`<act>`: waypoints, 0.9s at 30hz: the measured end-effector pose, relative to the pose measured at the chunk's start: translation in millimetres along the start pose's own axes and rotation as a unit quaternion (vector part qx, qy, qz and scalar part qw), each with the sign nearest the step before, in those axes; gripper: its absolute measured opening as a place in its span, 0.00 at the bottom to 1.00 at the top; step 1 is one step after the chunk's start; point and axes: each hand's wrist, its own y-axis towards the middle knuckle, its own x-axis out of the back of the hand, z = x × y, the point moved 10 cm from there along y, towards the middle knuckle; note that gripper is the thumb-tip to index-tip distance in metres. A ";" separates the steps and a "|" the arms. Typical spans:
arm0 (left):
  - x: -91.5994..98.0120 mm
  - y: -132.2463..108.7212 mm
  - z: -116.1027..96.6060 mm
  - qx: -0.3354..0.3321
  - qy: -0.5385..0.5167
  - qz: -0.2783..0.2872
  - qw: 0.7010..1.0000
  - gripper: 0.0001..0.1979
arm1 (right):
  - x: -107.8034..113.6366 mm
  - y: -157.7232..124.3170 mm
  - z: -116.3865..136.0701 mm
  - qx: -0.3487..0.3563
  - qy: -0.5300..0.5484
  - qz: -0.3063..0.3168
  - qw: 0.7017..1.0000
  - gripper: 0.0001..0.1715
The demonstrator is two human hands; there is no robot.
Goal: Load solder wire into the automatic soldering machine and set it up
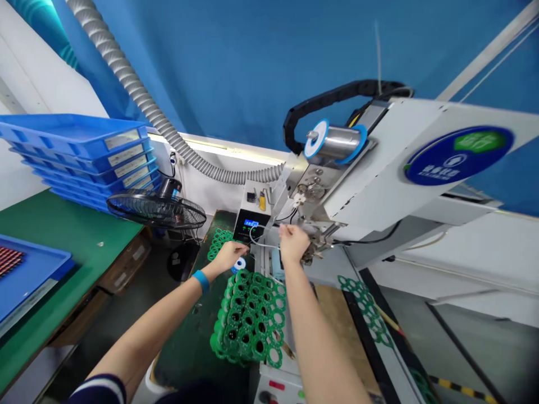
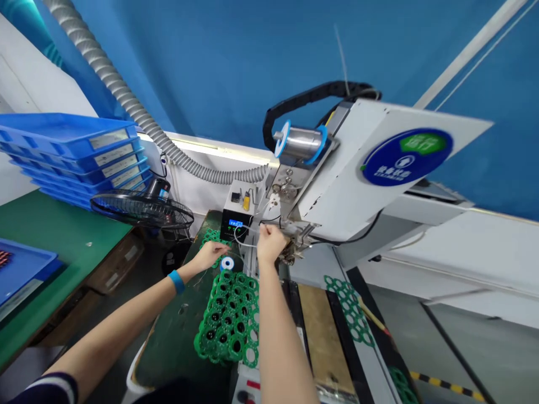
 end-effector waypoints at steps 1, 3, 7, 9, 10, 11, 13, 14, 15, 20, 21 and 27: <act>2.8 -1.0 -1.2 -0.001 -0.005 -0.011 1.000 0.14 | -2.9 -6.0 -4.7 -0.008 0.021 0.005 1.000 0.16; 9.8 -3.3 -3.6 -0.002 -0.016 -0.041 0.999 0.15 | -9.6 -14.8 -14.3 -0.025 0.075 0.023 0.997 0.17; 23.2 -8.3 -7.2 -0.003 -0.030 -0.099 0.995 0.16 | -18.2 -31.0 -28.3 -0.058 0.175 0.071 0.980 0.26; 26.0 -9.7 -8.6 -0.003 -0.031 -0.114 0.993 0.16 | -18.8 -42.9 -32.9 -0.075 0.209 0.091 0.971 0.29; 26.5 -9.8 -9.4 -0.003 -0.031 -0.117 0.993 0.16 | -18.8 -49.1 -35.0 -0.082 0.220 0.099 0.967 0.28; 26.7 -9.6 -10.1 -0.004 -0.029 -0.121 0.992 0.16 | -19.0 -55.0 -37.2 -0.089 0.228 0.106 0.964 0.27; 27.3 -8.0 -11.0 -0.007 -0.022 -0.128 0.991 0.16 | -20.9 -64.5 -42.3 -0.100 0.237 0.118 0.959 0.25; 28.1 -6.9 -11.1 -0.007 -0.016 -0.134 0.991 0.17 | -22.8 -68.0 -45.5 -0.106 0.241 0.124 0.957 0.24; 29.3 -5.7 -11.0 -0.008 -0.008 -0.141 0.990 0.17 | -25.5 -70.8 -49.3 -0.112 0.243 0.129 0.955 0.24; 34.4 -12.2 -21.9 -0.030 0.045 -0.191 0.980 0.16 | -45.0 -86.5 -71.4 -0.146 0.250 0.161 0.944 0.23; 33.7 -18.5 -28.9 -0.041 0.058 -0.205 0.976 0.18 | -47.7 -90.9 -74.9 -0.151 0.251 0.166 0.942 0.23; -42.7 -42.8 -92.6 -0.167 0.065 -0.055 0.982 0.27 | -43.5 -114.6 -82.6 -0.159 0.234 0.182 0.942 0.14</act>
